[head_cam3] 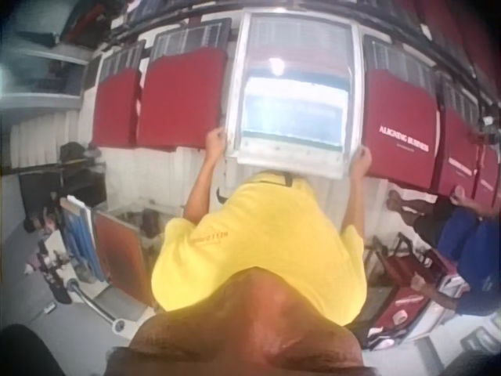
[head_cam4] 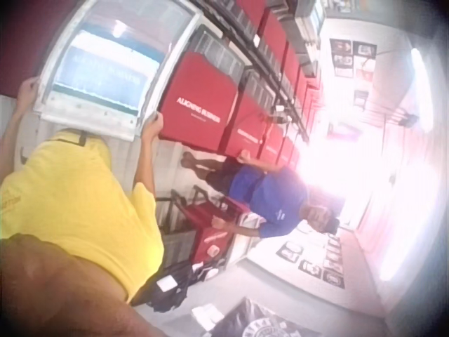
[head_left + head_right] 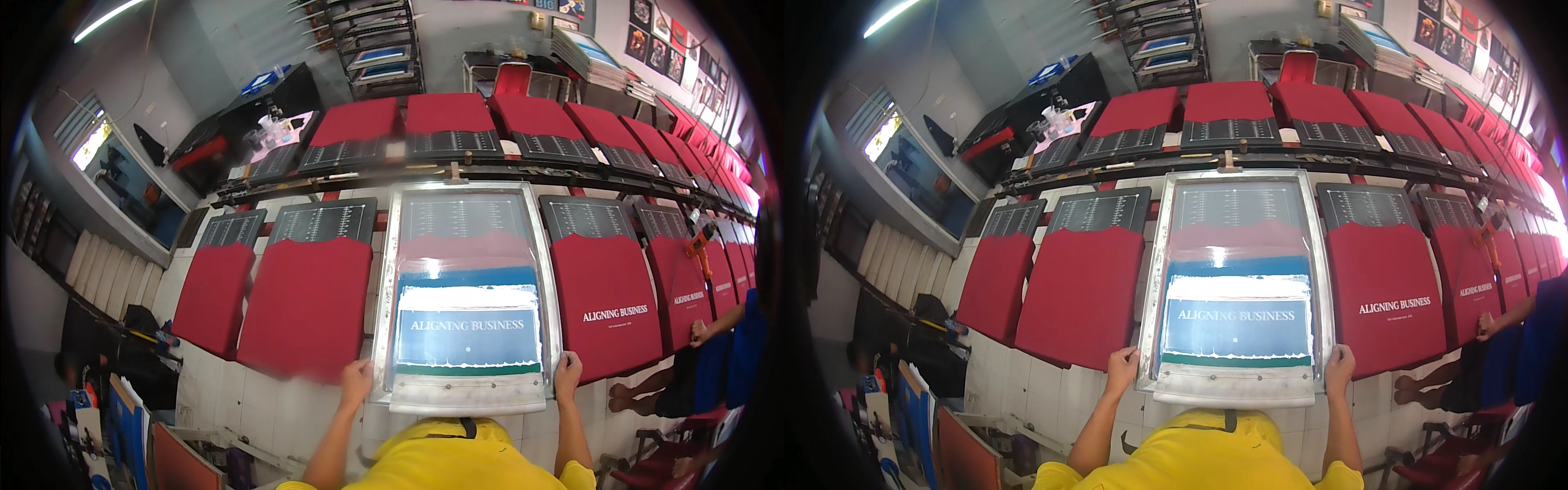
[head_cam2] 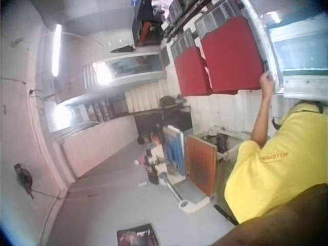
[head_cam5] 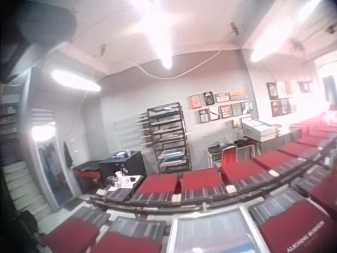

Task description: The person uses a squeegee to spread white ink across a mesh screen, printing a logo onto several red shirts that are aligned on a large printing press.

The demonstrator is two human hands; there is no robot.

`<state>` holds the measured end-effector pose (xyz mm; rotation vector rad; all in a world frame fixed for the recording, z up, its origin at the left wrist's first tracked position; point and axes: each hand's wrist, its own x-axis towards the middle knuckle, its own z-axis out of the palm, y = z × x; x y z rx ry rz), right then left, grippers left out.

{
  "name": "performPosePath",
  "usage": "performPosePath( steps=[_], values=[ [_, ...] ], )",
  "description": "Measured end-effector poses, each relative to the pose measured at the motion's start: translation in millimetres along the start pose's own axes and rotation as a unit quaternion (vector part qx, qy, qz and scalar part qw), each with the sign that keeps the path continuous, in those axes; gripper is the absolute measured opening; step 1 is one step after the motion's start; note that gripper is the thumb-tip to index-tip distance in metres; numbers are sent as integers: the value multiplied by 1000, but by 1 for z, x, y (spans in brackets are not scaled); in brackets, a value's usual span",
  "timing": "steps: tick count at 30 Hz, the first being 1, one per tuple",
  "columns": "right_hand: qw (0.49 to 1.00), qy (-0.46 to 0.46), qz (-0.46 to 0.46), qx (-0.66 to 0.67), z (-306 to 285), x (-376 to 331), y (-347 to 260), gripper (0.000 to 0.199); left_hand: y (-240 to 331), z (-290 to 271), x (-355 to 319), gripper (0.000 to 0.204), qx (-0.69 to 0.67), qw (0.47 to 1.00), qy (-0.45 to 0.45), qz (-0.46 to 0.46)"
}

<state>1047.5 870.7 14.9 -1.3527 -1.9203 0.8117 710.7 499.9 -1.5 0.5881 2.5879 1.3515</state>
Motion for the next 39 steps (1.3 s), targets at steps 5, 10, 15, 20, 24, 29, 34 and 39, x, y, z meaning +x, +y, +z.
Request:
performPosePath(
  steps=[5, 10, 15, 20, 24, 29, 34, 39],
  values=[
    [1000, 10, 6, 6, 5, 1, -1, 21, -4, -9, 8, 31, -88, 977, -114, -158],
    [999, 37, -15, 25, 16, 5, 15, 26, -21, -11, 13, 30, -150, 956, -140, -208],
    [996, -25, 27, -84, 15, 11, 17, 39, -7, -4, 6, 36, -181, 959, -75, -207],
    [997, -11, 47, -56, 11, 14, 28, 43, -6, 14, -3, 34, -165, 973, 22, -158],
    [999, -8, 43, -33, -5, 0, 2, 40, 6, -2, -4, 32, -197, 968, 31, -153],
    [998, -29, 51, -9, 9, -31, -35, 31, -9, -53, 6, 33, -218, 966, 45, -129],
    [997, -37, 57, 29, 76, -92, -98, 28, -75, -128, 32, 32, -153, 978, 93, -108],
    [997, -49, 45, 44, 159, -160, -173, 30, -144, -220, 56, 36, -121, 980, 110, -115]
  ],
)
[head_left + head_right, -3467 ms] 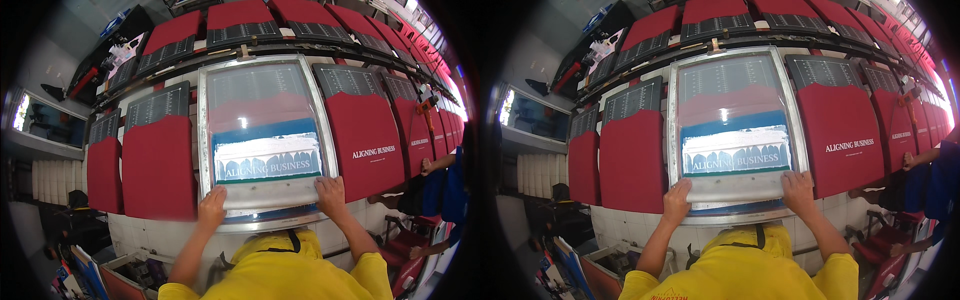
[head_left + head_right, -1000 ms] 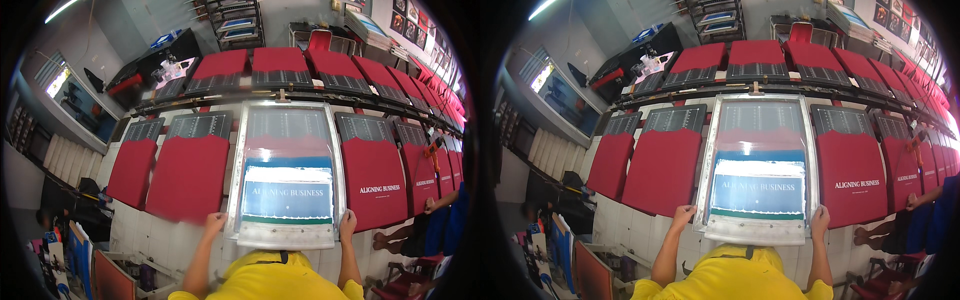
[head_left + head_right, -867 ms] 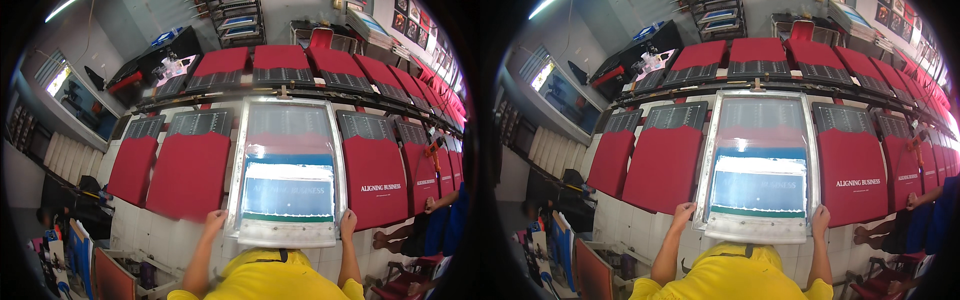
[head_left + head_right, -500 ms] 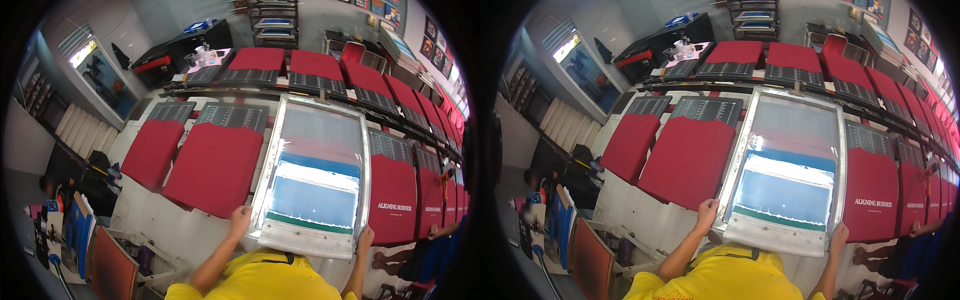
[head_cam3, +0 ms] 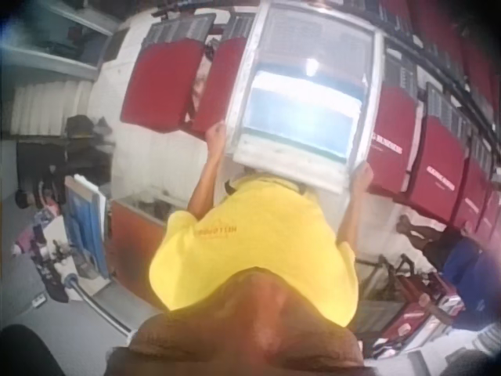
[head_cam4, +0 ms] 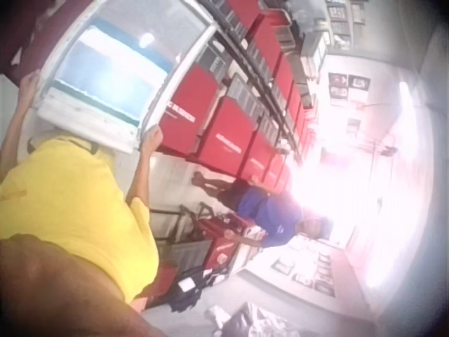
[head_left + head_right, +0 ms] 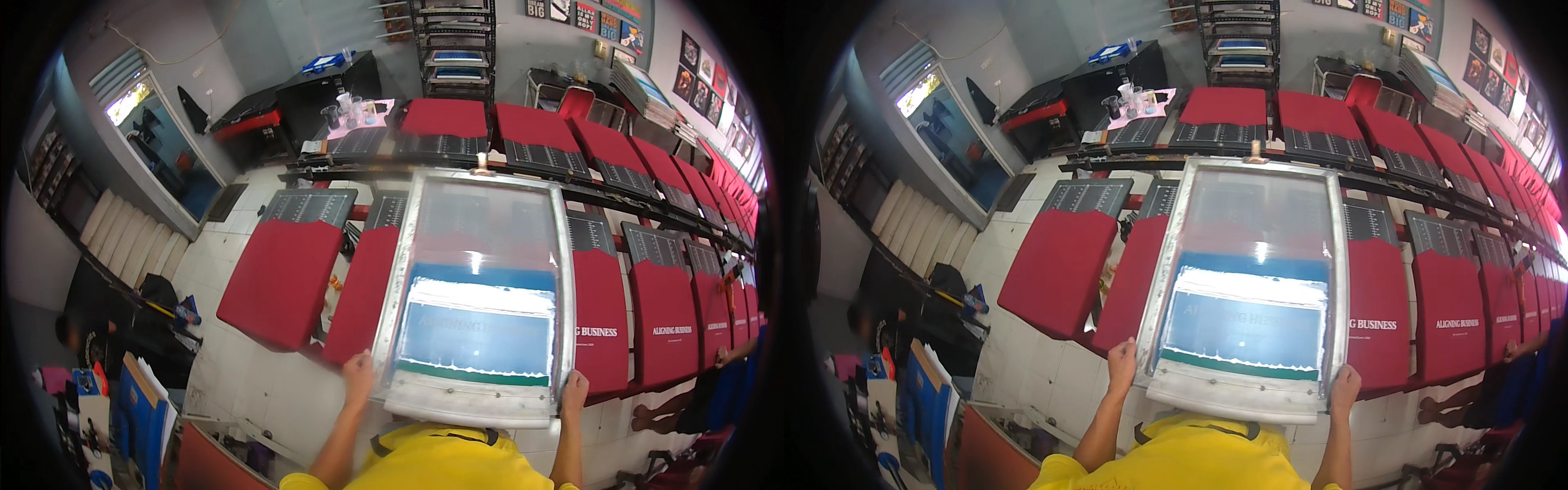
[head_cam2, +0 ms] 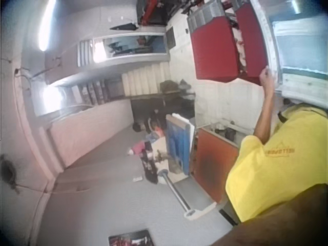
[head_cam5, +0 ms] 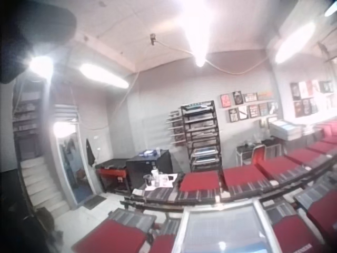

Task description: The person uses a squeegee to spread white ink across a mesh screen, printing a logo onto several red shirts that are aligned on a large printing press.

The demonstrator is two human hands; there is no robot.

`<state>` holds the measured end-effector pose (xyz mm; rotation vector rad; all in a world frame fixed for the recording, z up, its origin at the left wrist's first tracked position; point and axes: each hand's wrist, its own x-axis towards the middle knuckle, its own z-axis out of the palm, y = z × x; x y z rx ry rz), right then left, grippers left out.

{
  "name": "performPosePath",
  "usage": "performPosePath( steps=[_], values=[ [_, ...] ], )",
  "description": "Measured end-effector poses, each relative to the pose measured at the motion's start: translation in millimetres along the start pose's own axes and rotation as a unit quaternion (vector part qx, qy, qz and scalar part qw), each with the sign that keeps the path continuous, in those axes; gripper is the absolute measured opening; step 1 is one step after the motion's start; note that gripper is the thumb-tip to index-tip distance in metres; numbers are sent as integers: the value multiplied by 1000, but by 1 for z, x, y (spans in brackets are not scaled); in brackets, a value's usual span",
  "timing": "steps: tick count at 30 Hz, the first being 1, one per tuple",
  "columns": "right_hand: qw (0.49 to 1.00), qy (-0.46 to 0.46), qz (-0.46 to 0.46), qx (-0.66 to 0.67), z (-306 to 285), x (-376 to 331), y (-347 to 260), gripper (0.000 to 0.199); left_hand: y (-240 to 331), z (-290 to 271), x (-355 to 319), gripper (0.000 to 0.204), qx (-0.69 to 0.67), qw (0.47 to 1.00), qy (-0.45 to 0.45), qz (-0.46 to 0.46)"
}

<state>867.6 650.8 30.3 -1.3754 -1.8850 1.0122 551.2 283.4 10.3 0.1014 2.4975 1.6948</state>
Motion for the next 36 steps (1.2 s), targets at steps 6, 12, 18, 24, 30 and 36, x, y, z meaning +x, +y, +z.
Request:
performPosePath(
  steps=[6, 12, 18, 24, 30, 36],
  values=[
    [999, -28, -3, -17, 86, -49, -36, 29, -30, -82, 57, 39, 44, 999, -1, -4],
    [999, -18, -11, -35, 126, -68, -53, 30, -64, -110, 94, 39, 52, 998, -21, -7],
    [998, -7, -12, -59, 140, -64, -63, 32, -67, -109, 114, 38, 89, 996, -28, 0],
    [998, 5, -4, -68, 147, -63, -65, 33, -55, -110, 124, 37, 97, 994, -48, 12],
    [997, 7, 1, -78, 154, -66, -64, 33, -64, -112, 131, 37, 94, 994, -50, -22],
    [997, 4, 1, -81, 158, -67, -61, 33, -60, -121, 135, 37, 79, 993, -82, -30]
  ],
)
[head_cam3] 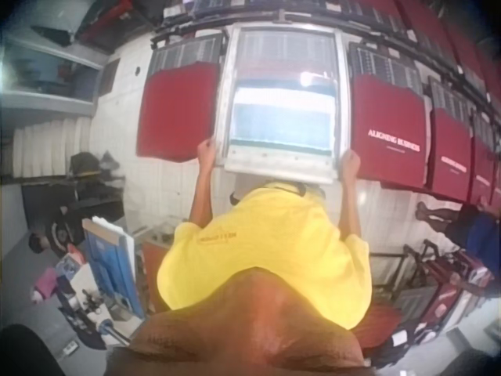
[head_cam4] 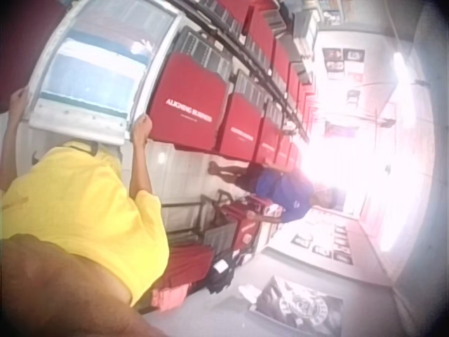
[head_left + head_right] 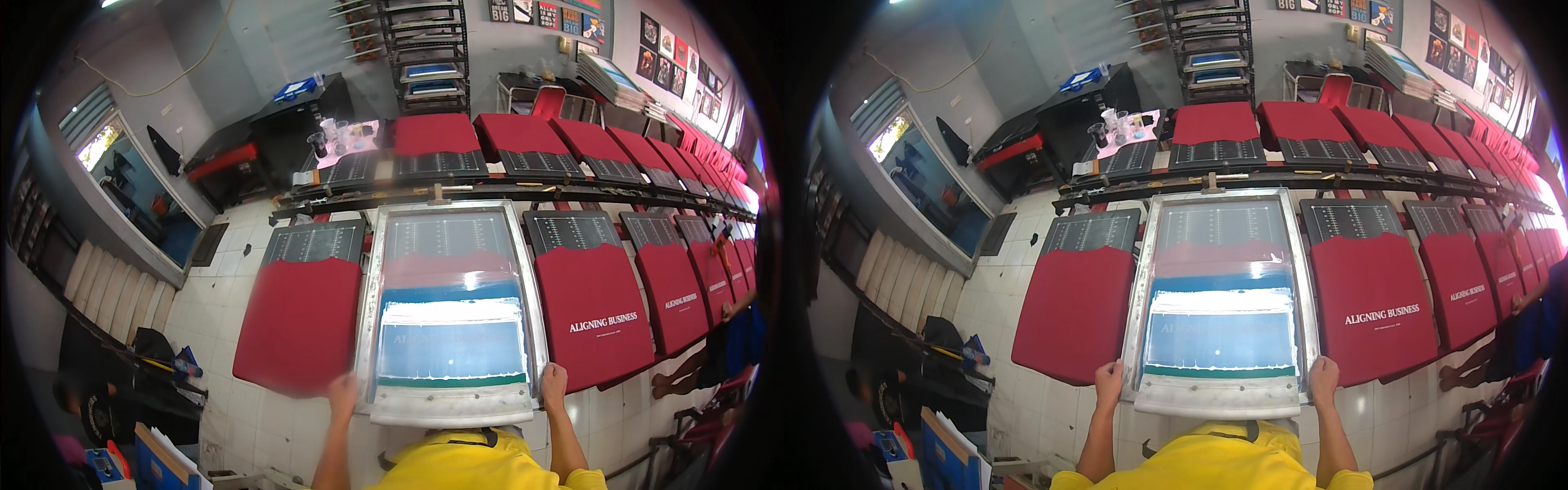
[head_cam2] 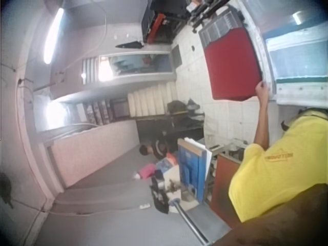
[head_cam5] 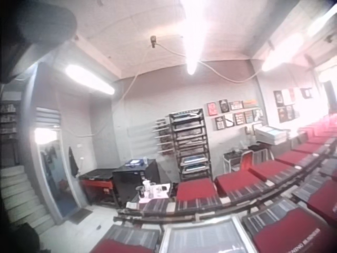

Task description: The person uses a squeegee to spread white ink across a mesh screen, printing a logo onto several red shirts that are aligned on a large printing press.

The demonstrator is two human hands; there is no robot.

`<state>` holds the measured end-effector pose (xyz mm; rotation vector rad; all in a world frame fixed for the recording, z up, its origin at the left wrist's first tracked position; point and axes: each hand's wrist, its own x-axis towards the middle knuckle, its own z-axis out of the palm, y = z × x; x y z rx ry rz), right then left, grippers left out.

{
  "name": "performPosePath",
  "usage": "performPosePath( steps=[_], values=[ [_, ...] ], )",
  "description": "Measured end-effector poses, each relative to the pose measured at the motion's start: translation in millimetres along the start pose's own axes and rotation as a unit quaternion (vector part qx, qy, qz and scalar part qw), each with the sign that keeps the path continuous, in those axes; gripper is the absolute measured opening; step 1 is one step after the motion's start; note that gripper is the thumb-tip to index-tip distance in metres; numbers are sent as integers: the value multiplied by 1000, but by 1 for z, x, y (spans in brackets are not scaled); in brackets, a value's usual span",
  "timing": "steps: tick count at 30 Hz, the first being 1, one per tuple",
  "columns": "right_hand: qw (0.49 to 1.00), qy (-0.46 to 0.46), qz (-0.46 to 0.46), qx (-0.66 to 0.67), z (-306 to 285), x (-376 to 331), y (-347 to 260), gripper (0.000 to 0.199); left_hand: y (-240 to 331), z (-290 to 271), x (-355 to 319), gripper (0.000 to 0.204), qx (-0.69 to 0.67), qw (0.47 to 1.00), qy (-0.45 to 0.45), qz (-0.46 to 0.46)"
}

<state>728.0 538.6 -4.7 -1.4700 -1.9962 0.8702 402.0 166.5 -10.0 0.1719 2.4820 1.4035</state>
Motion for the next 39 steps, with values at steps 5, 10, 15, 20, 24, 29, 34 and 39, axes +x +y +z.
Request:
performPosePath(
  steps=[5, 10, 15, 20, 24, 29, 34, 39],
  values=[
    [1000, -4, 8, -13, 1, -1, -4, 33, 1, -5, 6, 35, 82, 996, -10, 21],
    [998, 16, -6, -53, 11, -1, 1, 33, -4, -4, 12, 32, 155, 986, -33, 58],
    [998, 23, -19, -58, 17, -3, 5, 34, -3, 1, 6, 31, 168, 983, -11, 75],
    [997, -49, -41, -43, 5, 2, 15, 30, 2, -3, 9, 32, 155, 982, -19, 107],
    [955, 0, -261, -145, -15, -36, -60, 36, 47, -23, -26, 25, 49, 987, 39, 145],
    [816, -275, -477, -176, -24, -102, -127, 52, 82, -38, -88, 27, -117, 878, -460, 62],
    [753, -302, -523, -262, -9, -97, -155, 47, 50, 39, -135, 37, -44, 816, -577, 7],
    [777, -220, -505, -304, 20, -81, -152, 26, 41, 77, -137, 46, -163, 802, -534, -210]
  ],
)
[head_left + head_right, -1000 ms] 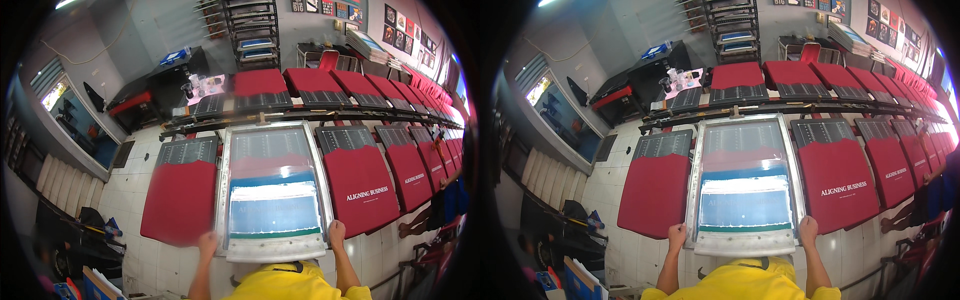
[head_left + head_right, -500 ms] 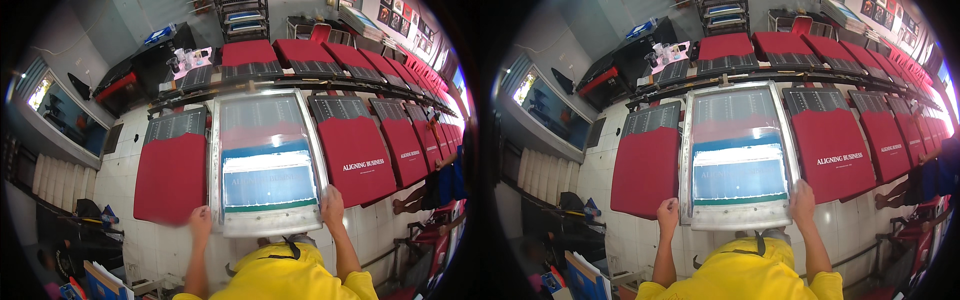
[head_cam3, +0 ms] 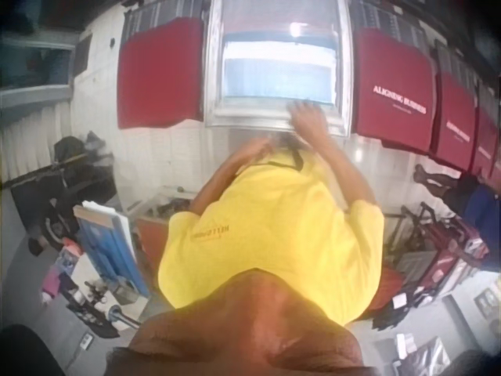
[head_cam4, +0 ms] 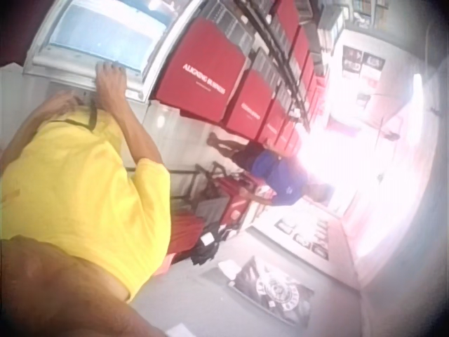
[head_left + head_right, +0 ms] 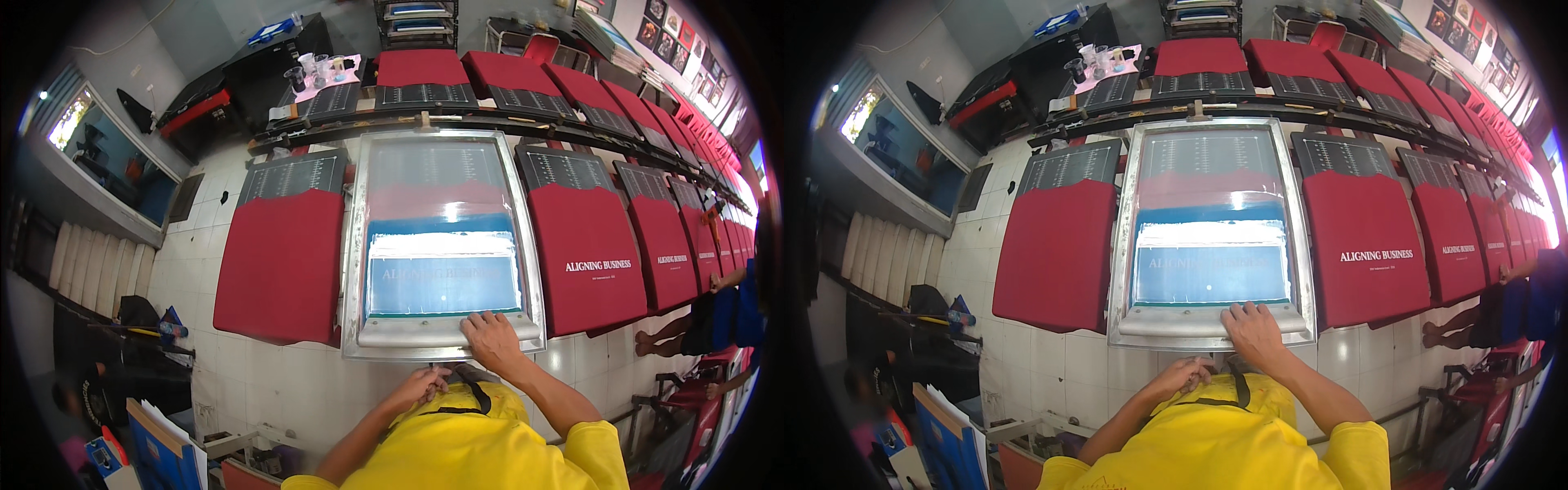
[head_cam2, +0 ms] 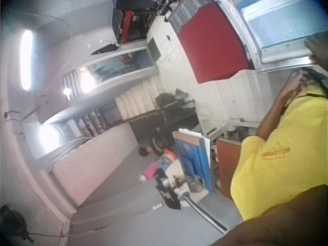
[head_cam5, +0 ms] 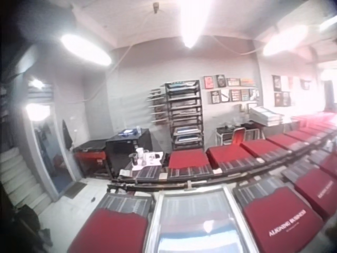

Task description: The person uses a squeegee to spread white ink across a mesh screen, printing a logo onto several red shirts that are aligned on a large printing press.

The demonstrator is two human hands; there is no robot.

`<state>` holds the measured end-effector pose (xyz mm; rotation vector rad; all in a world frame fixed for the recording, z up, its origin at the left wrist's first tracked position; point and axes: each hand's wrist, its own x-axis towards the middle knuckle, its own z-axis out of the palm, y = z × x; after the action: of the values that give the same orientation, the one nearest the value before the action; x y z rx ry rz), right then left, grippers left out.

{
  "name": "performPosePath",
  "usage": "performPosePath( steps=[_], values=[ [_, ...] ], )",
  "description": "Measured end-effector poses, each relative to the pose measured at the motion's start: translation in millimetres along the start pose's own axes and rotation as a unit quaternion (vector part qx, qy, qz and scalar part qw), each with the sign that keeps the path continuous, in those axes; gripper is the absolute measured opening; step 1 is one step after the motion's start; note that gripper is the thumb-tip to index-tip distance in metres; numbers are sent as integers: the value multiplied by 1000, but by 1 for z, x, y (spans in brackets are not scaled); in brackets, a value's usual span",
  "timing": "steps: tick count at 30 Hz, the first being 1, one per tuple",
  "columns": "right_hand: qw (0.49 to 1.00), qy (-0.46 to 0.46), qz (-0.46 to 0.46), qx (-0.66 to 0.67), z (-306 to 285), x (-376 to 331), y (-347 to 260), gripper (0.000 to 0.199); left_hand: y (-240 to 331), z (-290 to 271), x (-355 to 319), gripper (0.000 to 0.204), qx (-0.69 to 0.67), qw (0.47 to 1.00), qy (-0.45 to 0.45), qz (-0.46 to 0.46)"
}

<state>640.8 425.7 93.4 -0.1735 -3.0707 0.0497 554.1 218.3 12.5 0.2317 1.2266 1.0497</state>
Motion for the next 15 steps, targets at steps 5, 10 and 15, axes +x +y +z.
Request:
performPosePath(
  steps=[5, 10, 15],
  values=[
    [998, 47, -3, 29, -7, 6, 10, 20, -6, 6, 7, 48, -114, 992, 34, 34],
    [990, 140, -17, -3, 1, 54, 53, 19, -16, 9, 17, 39, -139, 985, 91, 34],
    [990, 137, -19, -22, 25, 78, 75, 15, 2, 18, 9, 35, -156, 980, 120, -5]
  ],
)
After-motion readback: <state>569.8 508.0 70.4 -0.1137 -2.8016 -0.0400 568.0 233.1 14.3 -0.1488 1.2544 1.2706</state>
